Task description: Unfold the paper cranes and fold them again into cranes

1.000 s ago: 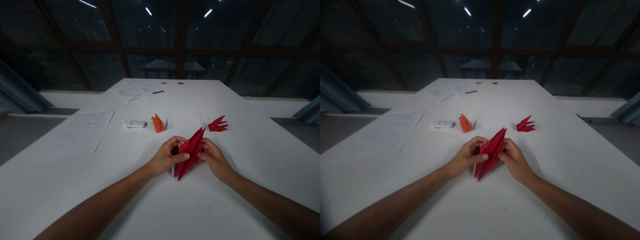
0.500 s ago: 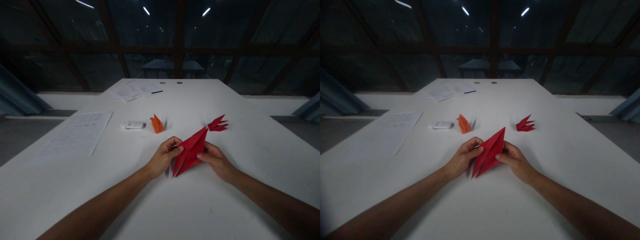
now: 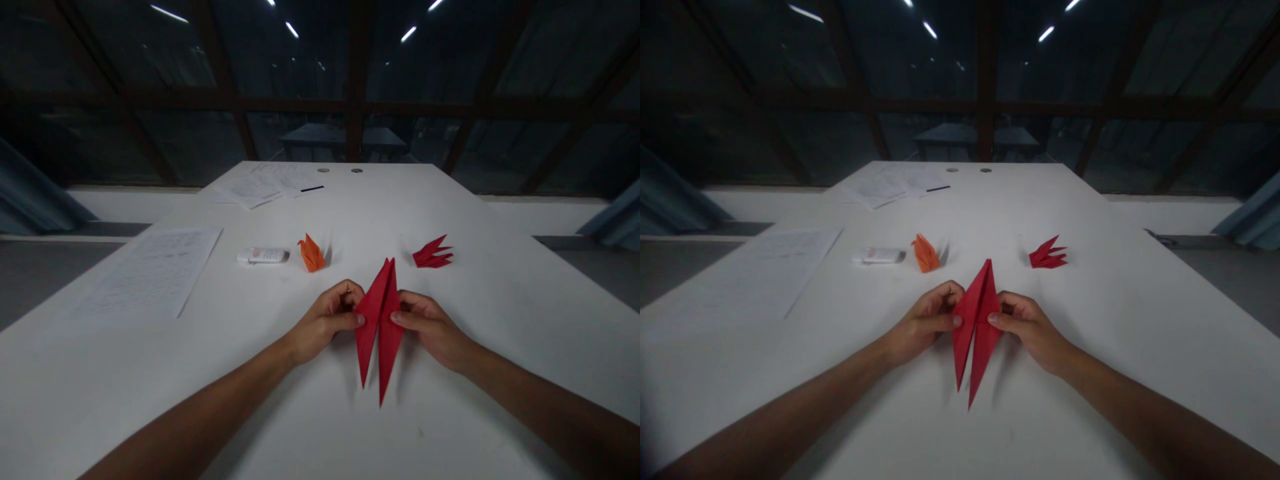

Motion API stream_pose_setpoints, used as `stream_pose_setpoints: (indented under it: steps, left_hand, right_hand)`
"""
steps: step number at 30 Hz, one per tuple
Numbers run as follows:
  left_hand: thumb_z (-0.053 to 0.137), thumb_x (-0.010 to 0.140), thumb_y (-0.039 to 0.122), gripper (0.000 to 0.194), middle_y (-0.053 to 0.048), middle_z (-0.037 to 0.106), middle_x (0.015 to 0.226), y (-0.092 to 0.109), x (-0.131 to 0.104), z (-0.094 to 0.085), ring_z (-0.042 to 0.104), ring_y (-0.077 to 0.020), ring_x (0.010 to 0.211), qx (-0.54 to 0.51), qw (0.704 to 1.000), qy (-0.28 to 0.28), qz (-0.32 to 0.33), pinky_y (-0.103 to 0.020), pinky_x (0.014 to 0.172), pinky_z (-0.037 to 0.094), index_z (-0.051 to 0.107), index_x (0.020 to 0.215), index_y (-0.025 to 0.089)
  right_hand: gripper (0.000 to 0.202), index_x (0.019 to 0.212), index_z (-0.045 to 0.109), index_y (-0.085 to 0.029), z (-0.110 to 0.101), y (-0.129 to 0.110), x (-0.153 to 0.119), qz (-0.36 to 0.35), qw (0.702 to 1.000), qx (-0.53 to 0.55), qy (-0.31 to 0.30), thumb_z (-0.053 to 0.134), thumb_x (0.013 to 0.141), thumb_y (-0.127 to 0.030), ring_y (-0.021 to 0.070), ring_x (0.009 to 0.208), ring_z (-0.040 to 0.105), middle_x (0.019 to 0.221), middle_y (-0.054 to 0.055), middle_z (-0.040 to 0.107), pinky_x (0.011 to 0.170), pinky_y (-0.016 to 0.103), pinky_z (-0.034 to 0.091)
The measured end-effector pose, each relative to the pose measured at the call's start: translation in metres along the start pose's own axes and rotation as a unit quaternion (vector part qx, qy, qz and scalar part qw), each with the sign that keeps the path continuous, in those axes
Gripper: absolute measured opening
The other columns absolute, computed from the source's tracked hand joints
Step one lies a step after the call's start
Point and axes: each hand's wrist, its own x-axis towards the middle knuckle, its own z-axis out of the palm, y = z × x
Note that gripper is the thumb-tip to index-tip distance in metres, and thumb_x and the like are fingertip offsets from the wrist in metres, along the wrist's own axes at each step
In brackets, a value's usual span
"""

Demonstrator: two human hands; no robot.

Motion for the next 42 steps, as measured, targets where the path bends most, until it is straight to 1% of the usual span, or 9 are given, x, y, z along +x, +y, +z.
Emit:
stream_pose_setpoints:
  steps: [9,16,21,24,26,30,35,37,42]
  left_hand:
    - [0.081,0.078,0.026,0.026,-0.003,0.066,0.089,-0.002,0.000,0.000,0.058,-0.0133,0.078,0.006,1.000,0.019,-0.006,-0.025,0.072,0.041,0.063,0.093,0.016]
    - [0.070,0.089,0.045,0.031,0.003,0.053,0.073,-0.007,0.005,0.003,0.046,-0.0097,0.065,0.014,0.993,0.117,-0.018,-0.022,0.061,0.035,0.056,0.087,0.018]
    - [0.070,0.090,0.047,0.033,0.004,0.052,0.074,-0.006,0.005,0.005,0.042,-0.0082,0.064,0.031,0.992,0.120,-0.010,-0.021,0.061,0.034,0.056,0.089,0.017]
    - [0.068,0.091,0.039,0.031,0.004,0.054,0.079,-0.006,0.004,0.008,0.046,-0.0090,0.067,0.044,0.990,0.135,0.017,-0.021,0.064,0.038,0.059,0.113,0.020]
    - [0.065,0.093,0.032,0.043,0.003,0.057,0.086,-0.005,0.004,0.011,0.051,-0.0104,0.073,0.077,0.985,0.146,0.046,-0.022,0.069,0.041,0.052,0.134,0.023]
    - [0.057,0.096,0.024,0.048,-0.003,0.062,0.102,-0.005,0.004,0.013,0.058,-0.0136,0.086,0.159,0.975,0.139,0.074,-0.025,0.078,0.047,0.049,0.143,0.023]
    - [0.058,0.094,0.022,0.045,-0.007,0.061,0.125,-0.006,0.004,0.012,0.061,-0.0161,0.092,0.178,0.970,0.136,0.090,-0.028,0.081,0.050,0.054,0.139,0.024]
    - [0.060,0.094,0.023,0.041,-0.006,0.064,0.117,-0.007,0.004,0.012,0.060,-0.0150,0.084,0.180,0.972,0.132,0.078,-0.028,0.077,0.050,0.055,0.134,0.023]
    - [0.068,0.091,0.027,0.017,-0.008,0.061,0.121,-0.007,0.003,0.010,0.061,-0.0170,0.094,0.202,0.967,0.115,0.102,-0.031,0.083,0.051,0.059,0.103,0.019]
  right_hand:
    - [0.017,0.093,0.069,-0.022,-0.002,0.004,0.001,-0.015,1.000,0.018,0.009,0.078,0.085,-0.034,0.0165,0.080,0.063,0.089,0.000,0.071,0.077,0.029,0.049]
    - [0.028,0.103,0.063,-0.023,0.001,0.003,0.001,-0.009,1.000,0.021,0.015,0.080,0.084,-0.034,0.0127,0.064,0.054,0.078,-0.002,0.067,0.062,0.026,0.043]
    - [0.021,0.101,0.064,-0.022,0.001,0.006,0.004,-0.024,0.999,-0.017,0.044,0.076,0.087,-0.031,0.0110,0.062,0.053,0.076,-0.004,0.063,0.062,0.026,0.039]
    - [0.023,0.106,0.061,-0.023,0.001,0.009,0.004,-0.036,0.996,-0.032,0.072,0.074,0.089,-0.031,0.0103,0.058,0.051,0.071,-0.006,0.059,0.058,0.025,0.036]
    - [0.032,0.116,0.056,-0.026,0.002,0.009,0.003,-0.048,0.994,-0.035,0.092,0.073,0.089,-0.031,0.0095,0.052,0.047,0.066,-0.009,0.055,0.053,0.025,0.033]
    - [0.038,0.126,0.050,-0.029,0.005,0.008,0.003,-0.066,0.990,-0.066,0.105,0.068,0.093,-0.034,0.0073,0.046,0.043,0.069,-0.010,0.055,0.047,0.024,0.030]
    - [0.029,0.123,0.053,-0.028,0.005,0.010,0.002,-0.079,0.986,-0.107,0.098,0.062,0.096,-0.036,0.0053,0.046,0.046,0.089,-0.005,0.062,0.045,0.024,0.034]
    - [0.026,0.120,0.053,-0.028,0.004,0.011,0.002,-0.081,0.985,-0.116,0.098,0.061,0.097,-0.036,0.0054,0.047,0.047,0.089,-0.004,0.062,0.045,0.023,0.035]
    - [0.033,0.127,0.049,-0.028,0.006,0.012,0.002,-0.075,0.987,-0.111,0.092,0.061,0.097,-0.035,0.0062,0.049,0.049,0.092,-0.003,0.063,0.046,0.022,0.039]
